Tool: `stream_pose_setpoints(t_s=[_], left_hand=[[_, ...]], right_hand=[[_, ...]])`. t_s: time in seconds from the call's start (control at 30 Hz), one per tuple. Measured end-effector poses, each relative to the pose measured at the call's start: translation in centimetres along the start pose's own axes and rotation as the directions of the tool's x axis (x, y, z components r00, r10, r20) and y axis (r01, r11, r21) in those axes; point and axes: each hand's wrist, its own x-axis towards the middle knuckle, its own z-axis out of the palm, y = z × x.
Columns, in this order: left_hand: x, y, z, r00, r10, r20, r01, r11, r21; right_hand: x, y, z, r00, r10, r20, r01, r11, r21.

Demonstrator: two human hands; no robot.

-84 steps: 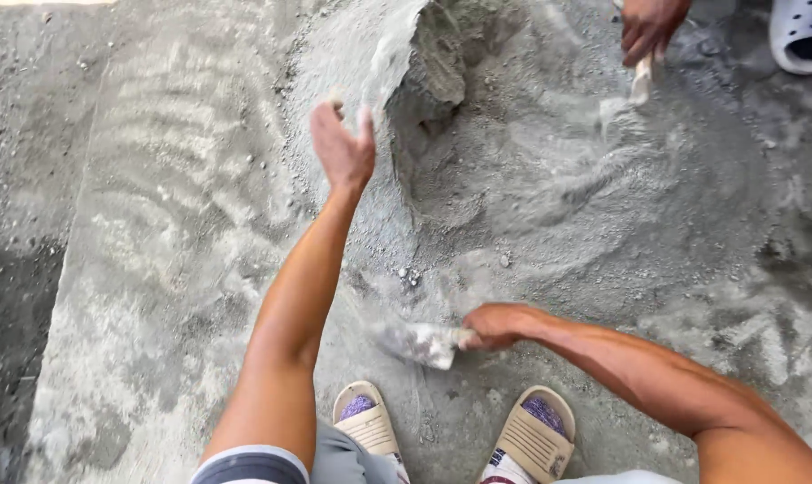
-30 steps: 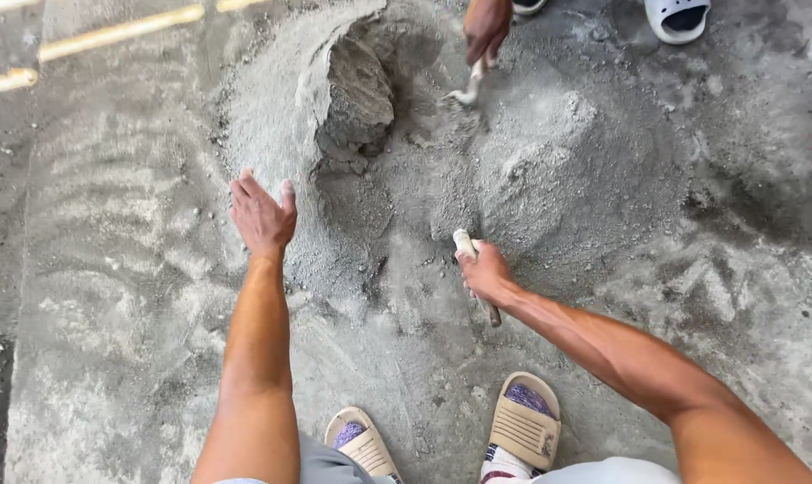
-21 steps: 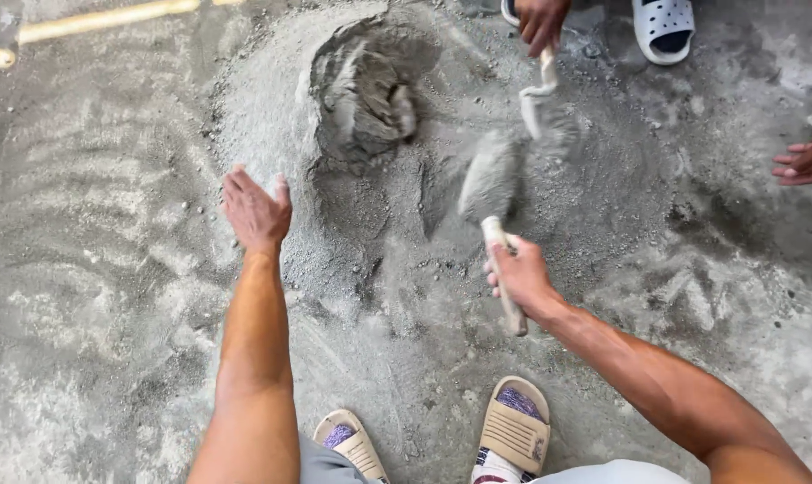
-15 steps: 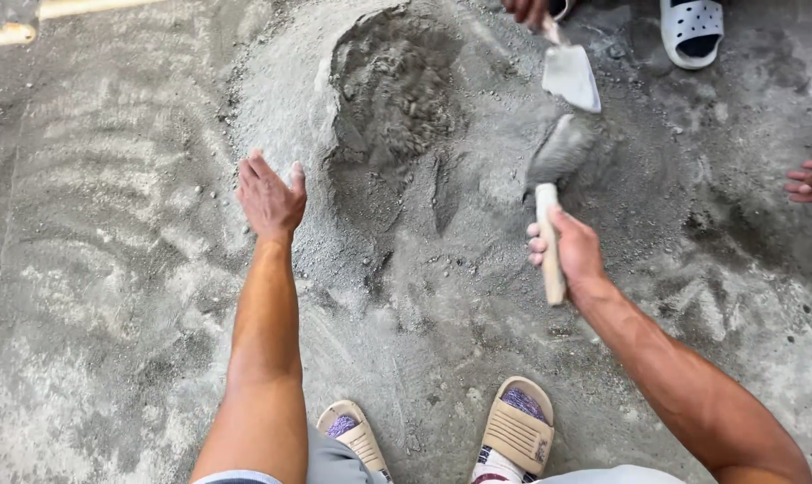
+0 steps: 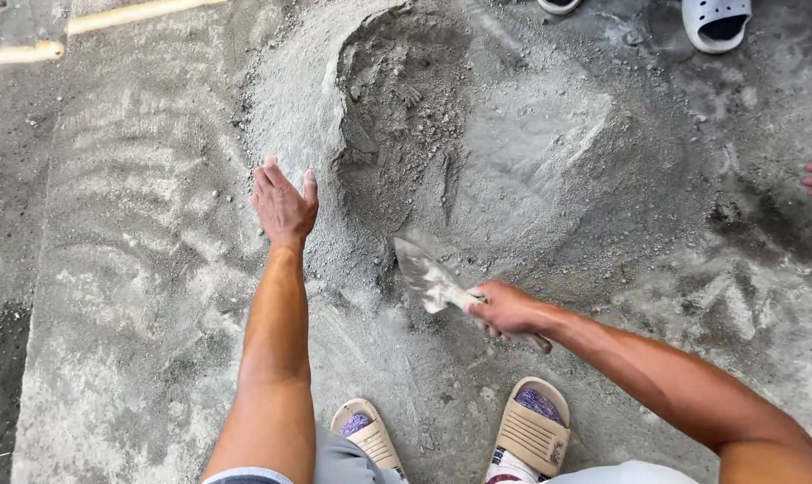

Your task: Mixing dry cement and sand on the ground using a hand trowel

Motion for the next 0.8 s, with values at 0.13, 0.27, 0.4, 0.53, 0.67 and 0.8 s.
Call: stream_pose_setpoints(t_s=[0.13,0.27,0.4,0.53,0.67,0.8], left_hand=[[-0.2,0.4,-0.5,1.0,0.007,0.012,-0.007,1.0,0.016],[-0.1,0.3,-0.7,0.999,0.007,0.051,-0.006,1.0,-0.01],[-0.2,0.1,-2.0,0.995,-0.029,0.097,0.026,0.999,0.03],[0.3,-2.4,-0.6,1.0,0.021,-0.002,-0.021,0.999,0.037],[0.4,-3.0,-0.6,0.999,-0.014,-0.053,0.015,1.0,0.019],[0.5,-1.9,-1.2,0.999,-0.015,-0.036,0.016,1.0,0.012]], right_hand=[[4.4,-0.6,-1.2,0.972,-0.053,-0.227,0.008,0.981,-0.195],[14.5,1.1,-3.7,0.87,-0.116,-0.479,0.065,0.99,-0.121],[10.5,-2.0,-0.8,0.828,-0.175,-0.533,0.116,0.983,-0.144],[7.6,-2.9,-0.3,0.766,-0.226,-0.602,0.236,0.97,-0.065],[3.8,-4.0,-1.7,0.8,-0.164,-0.577,0.31,0.937,0.162],[-1.0,-6.1,-3.1,0.739,-0.139,-0.659,0.343,0.92,0.191]])
